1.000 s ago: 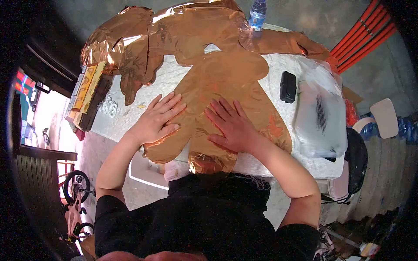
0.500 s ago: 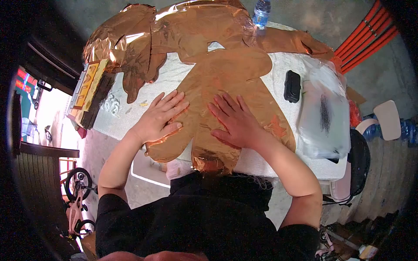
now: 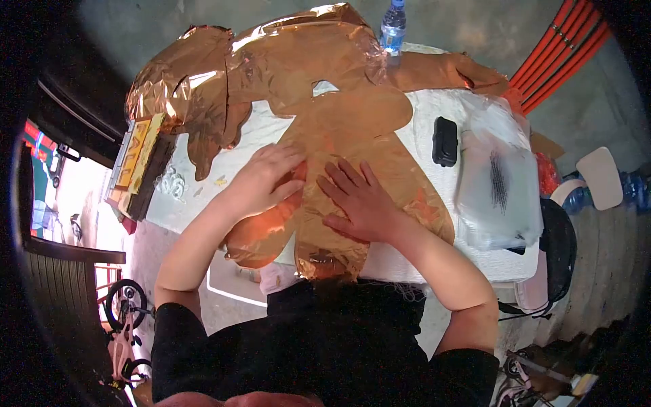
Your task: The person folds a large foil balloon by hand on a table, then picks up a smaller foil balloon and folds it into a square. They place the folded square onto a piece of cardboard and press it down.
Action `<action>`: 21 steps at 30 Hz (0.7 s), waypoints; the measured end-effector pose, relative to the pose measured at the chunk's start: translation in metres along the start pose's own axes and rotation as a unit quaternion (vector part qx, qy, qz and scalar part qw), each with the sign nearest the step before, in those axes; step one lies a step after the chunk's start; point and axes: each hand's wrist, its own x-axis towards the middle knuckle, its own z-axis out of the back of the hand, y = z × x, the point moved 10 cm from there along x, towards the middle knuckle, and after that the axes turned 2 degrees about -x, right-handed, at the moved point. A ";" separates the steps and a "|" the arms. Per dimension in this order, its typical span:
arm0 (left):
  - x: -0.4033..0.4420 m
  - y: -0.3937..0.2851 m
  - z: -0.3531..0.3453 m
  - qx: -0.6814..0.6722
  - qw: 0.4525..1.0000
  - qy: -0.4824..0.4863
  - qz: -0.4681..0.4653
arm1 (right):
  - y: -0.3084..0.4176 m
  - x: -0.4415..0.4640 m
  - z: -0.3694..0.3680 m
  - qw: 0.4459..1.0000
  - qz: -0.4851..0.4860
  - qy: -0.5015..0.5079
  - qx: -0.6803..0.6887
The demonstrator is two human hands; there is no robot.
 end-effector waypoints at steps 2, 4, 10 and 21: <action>0.024 0.009 -0.018 0.003 0.999 -0.021 -0.025 | 0.000 0.000 0.000 1.000 0.000 -0.003 0.000; 0.040 0.012 -0.022 0.005 0.998 -0.041 -0.053 | 0.000 0.001 0.000 1.000 -0.002 -0.005 0.000; 0.050 0.025 -0.033 0.020 0.996 -0.071 -0.050 | 0.000 -0.002 -0.001 1.000 0.004 -0.013 0.008; 0.051 0.024 -0.027 -0.001 0.996 -0.077 -0.046 | -0.026 0.010 0.014 0.992 -0.008 -0.046 0.113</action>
